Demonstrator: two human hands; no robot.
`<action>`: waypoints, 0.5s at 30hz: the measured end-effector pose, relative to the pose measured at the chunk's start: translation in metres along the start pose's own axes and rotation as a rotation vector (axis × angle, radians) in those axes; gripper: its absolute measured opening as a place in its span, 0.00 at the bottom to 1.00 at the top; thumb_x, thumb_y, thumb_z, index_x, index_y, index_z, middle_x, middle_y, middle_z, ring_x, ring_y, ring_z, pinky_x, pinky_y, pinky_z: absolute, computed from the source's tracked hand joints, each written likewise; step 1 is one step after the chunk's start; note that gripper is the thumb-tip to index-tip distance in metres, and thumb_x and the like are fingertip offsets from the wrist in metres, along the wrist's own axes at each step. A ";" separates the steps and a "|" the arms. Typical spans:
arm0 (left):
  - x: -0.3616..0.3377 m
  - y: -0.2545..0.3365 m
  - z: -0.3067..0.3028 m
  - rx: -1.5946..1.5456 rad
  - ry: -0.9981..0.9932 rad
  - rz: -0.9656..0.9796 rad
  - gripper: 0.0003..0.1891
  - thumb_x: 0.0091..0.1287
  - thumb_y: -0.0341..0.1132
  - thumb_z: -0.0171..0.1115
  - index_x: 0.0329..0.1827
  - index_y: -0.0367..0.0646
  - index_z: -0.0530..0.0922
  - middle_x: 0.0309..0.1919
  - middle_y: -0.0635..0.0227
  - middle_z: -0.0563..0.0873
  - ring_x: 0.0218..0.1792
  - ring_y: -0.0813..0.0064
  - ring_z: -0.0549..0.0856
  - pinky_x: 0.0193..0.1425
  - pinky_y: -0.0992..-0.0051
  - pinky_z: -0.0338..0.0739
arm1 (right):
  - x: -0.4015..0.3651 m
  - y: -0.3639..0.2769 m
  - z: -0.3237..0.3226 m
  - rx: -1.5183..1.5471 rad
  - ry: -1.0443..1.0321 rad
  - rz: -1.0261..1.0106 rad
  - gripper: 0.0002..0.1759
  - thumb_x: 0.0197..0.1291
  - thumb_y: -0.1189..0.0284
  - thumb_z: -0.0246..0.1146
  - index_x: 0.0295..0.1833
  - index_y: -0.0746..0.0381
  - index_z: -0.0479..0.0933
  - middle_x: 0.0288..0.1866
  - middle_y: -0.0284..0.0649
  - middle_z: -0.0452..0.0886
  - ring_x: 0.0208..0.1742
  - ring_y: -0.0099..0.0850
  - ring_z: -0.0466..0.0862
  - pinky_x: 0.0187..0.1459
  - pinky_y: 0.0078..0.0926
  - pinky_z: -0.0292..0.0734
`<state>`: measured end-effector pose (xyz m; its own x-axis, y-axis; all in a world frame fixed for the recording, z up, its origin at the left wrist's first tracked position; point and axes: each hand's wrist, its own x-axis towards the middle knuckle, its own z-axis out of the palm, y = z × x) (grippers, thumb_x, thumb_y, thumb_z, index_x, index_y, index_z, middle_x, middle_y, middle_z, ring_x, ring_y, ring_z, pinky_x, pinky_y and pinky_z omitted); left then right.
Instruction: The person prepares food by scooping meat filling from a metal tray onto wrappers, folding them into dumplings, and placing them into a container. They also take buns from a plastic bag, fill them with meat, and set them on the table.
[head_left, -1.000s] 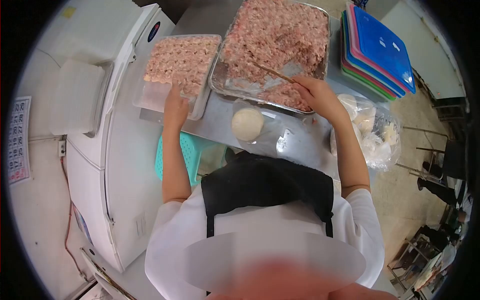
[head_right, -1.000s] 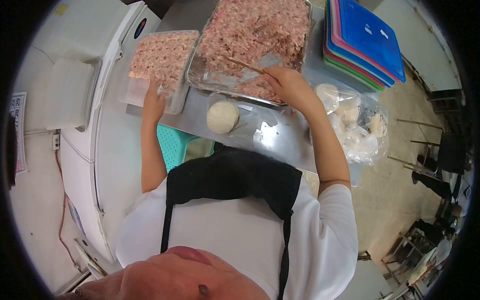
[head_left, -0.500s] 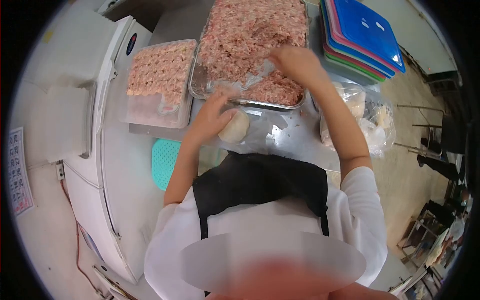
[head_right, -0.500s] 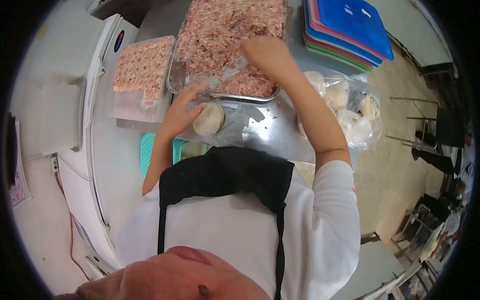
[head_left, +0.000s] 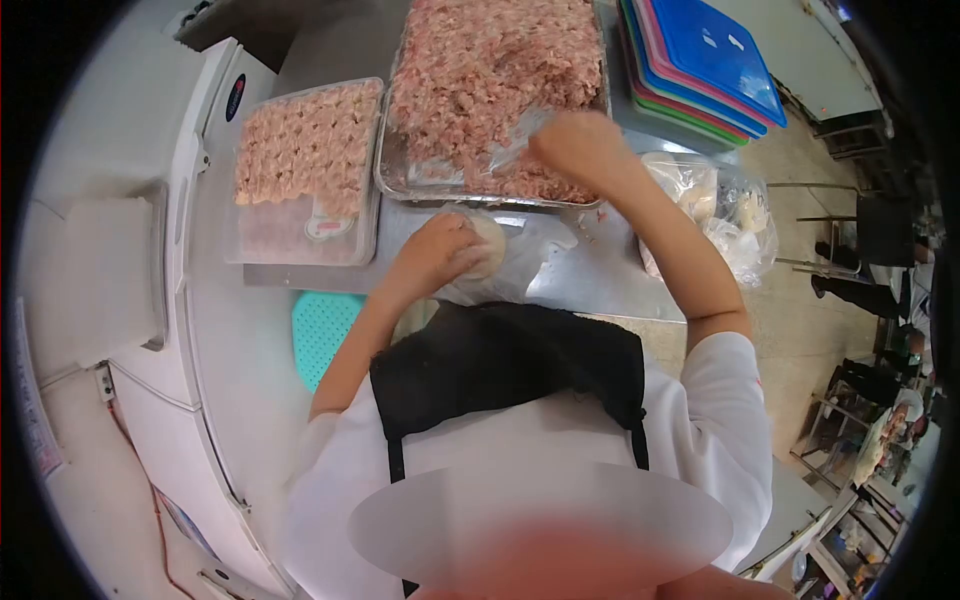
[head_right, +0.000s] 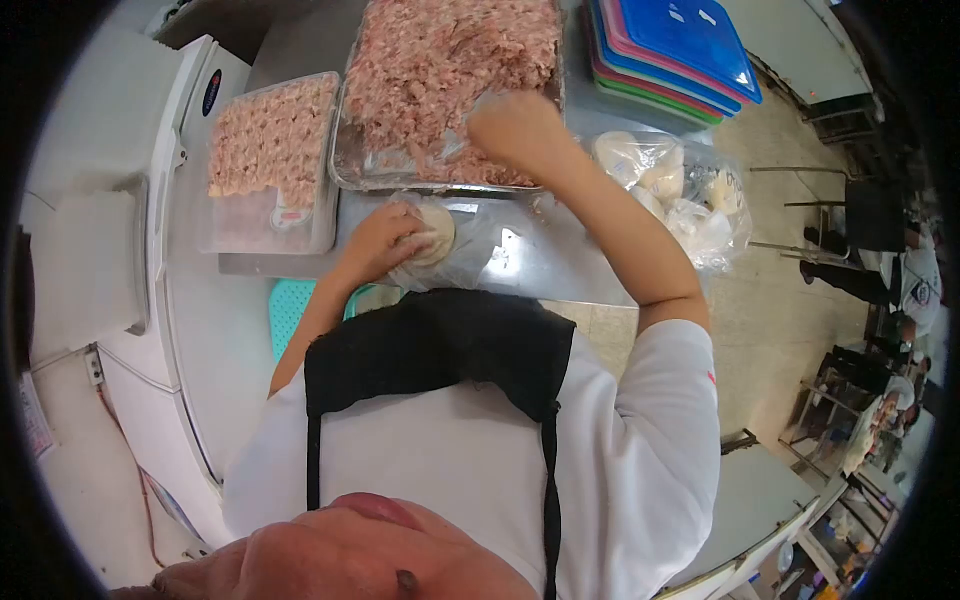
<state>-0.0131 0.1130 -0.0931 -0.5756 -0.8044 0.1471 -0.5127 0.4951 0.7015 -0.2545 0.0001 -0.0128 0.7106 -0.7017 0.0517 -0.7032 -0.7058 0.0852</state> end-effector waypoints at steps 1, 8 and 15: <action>0.000 -0.005 -0.002 -0.059 -0.020 -0.024 0.12 0.60 0.39 0.65 0.42 0.41 0.82 0.39 0.60 0.80 0.46 0.57 0.78 0.51 0.64 0.74 | 0.013 0.012 0.008 -0.013 0.106 0.027 0.09 0.51 0.68 0.60 0.29 0.61 0.83 0.27 0.43 0.84 0.30 0.39 0.86 0.31 0.37 0.80; 0.002 0.002 -0.028 -0.390 -0.047 -0.291 0.14 0.71 0.39 0.55 0.43 0.36 0.81 0.44 0.61 0.83 0.45 0.69 0.82 0.50 0.69 0.74 | -0.008 -0.046 0.032 -0.114 -0.161 0.004 0.10 0.53 0.69 0.59 0.30 0.61 0.83 0.28 0.42 0.85 0.29 0.44 0.86 0.31 0.41 0.81; -0.011 -0.034 -0.019 -1.277 0.488 -0.474 0.17 0.71 0.38 0.58 0.55 0.35 0.75 0.46 0.68 0.83 0.46 0.73 0.83 0.55 0.71 0.77 | 0.029 -0.010 0.024 0.009 0.139 0.060 0.09 0.54 0.70 0.57 0.29 0.58 0.82 0.28 0.47 0.83 0.31 0.45 0.85 0.29 0.40 0.79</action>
<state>0.0224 0.0985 -0.1057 -0.1117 -0.9653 -0.2360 0.4680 -0.2606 0.8444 -0.2271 -0.0152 -0.0360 0.6631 -0.7230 0.1939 -0.7443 -0.6643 0.0685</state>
